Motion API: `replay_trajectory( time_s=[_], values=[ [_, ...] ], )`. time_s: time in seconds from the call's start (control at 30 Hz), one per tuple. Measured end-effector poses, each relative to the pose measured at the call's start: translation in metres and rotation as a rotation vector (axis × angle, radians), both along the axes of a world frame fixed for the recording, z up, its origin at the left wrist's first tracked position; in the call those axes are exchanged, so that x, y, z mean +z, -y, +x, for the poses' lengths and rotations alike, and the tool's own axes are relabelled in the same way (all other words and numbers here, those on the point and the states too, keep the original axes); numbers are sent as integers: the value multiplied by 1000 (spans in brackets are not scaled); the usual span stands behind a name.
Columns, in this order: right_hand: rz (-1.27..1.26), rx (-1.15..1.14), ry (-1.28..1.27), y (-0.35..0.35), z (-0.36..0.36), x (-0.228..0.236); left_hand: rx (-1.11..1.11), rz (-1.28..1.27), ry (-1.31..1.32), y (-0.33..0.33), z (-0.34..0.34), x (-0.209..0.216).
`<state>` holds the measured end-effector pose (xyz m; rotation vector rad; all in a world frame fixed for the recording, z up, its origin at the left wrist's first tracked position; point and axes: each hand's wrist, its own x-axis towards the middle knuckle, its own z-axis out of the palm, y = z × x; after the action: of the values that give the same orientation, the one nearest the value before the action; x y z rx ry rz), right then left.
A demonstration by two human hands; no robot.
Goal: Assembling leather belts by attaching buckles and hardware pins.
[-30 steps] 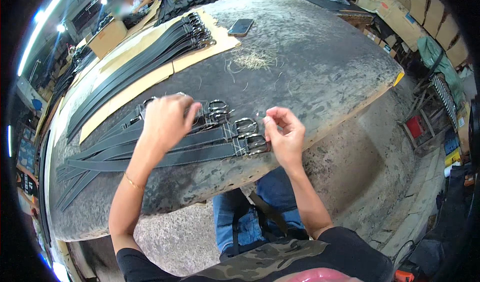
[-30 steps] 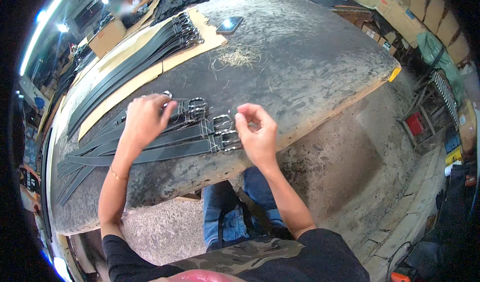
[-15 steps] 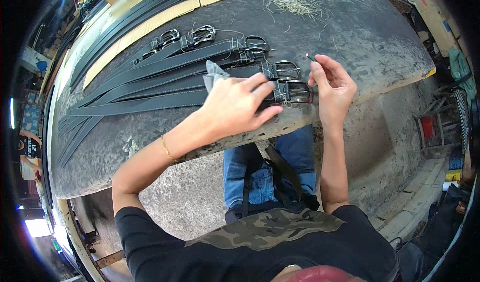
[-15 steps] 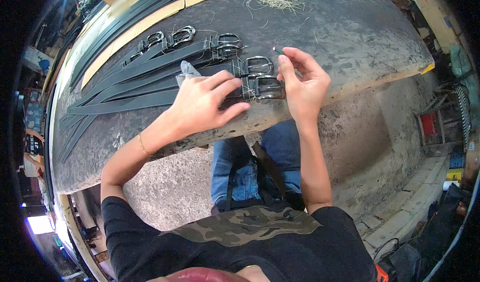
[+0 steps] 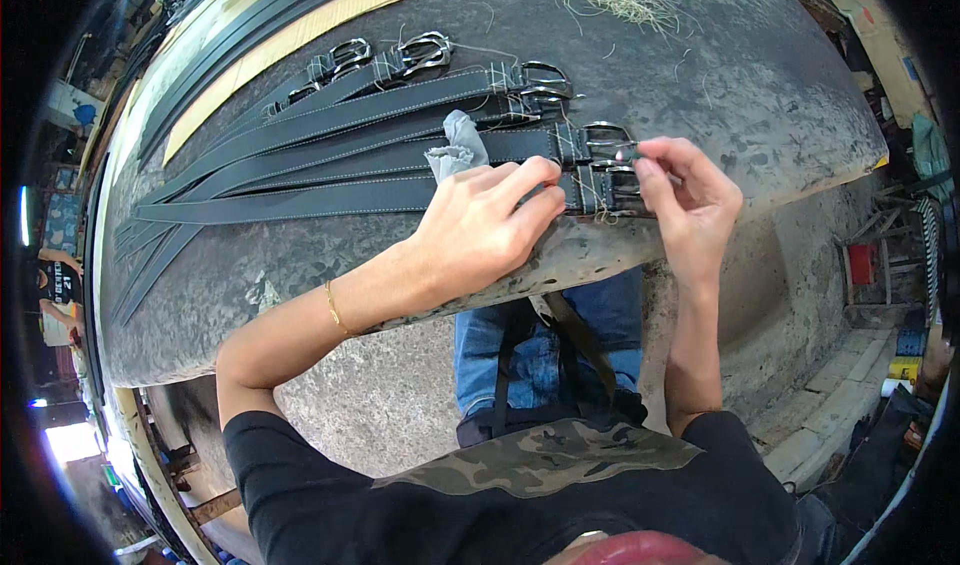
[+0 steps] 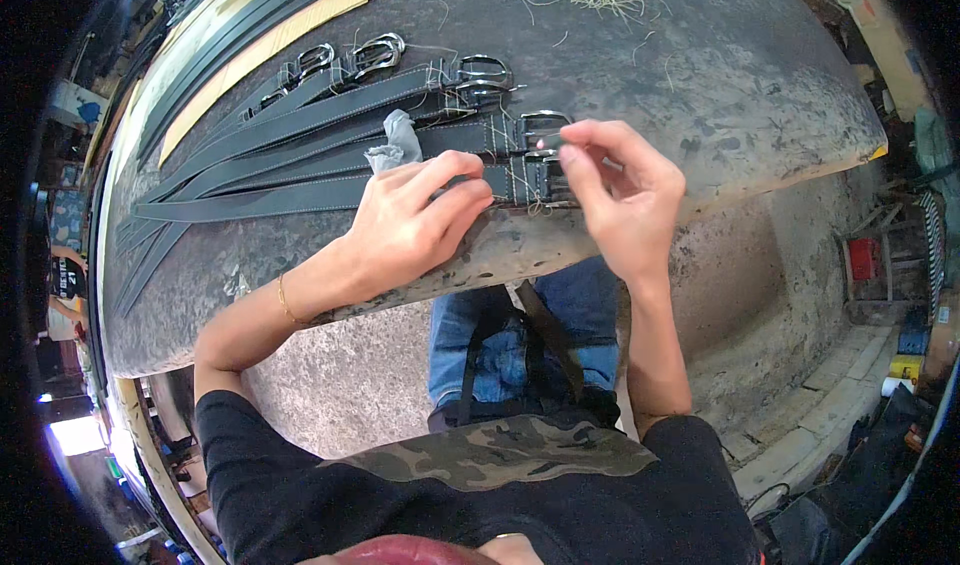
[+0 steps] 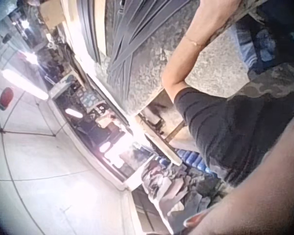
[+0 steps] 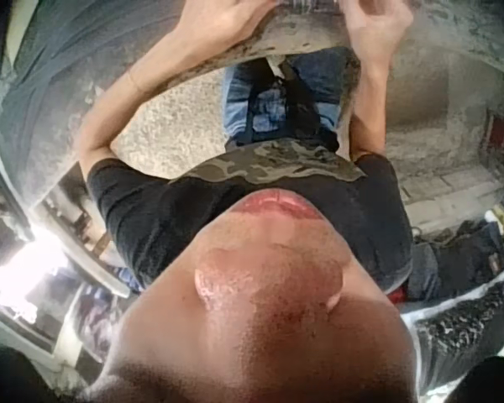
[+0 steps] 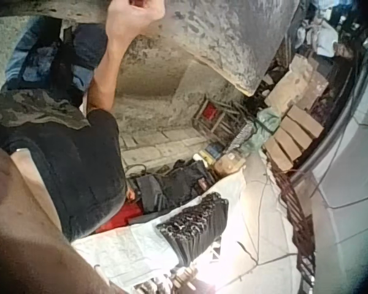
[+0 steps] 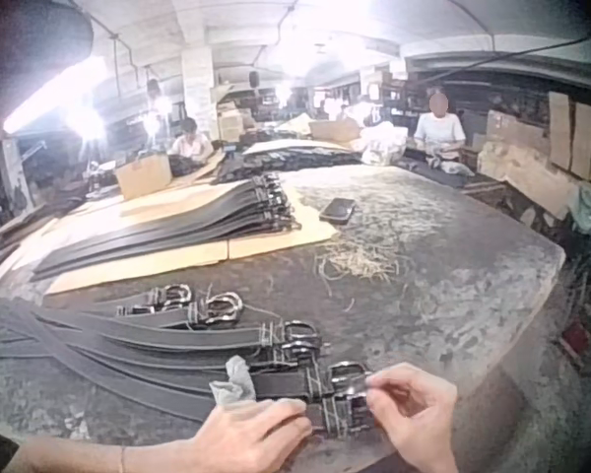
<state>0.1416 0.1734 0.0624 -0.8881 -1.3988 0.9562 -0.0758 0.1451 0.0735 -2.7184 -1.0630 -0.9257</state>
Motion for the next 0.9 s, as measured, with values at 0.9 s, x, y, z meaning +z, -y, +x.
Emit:
replay_trajectory(
  time_s=[0.9],
  values=[
    [261,147,438,0,-12,1,-89,-86,154,-2,-5,-7]
  ],
)
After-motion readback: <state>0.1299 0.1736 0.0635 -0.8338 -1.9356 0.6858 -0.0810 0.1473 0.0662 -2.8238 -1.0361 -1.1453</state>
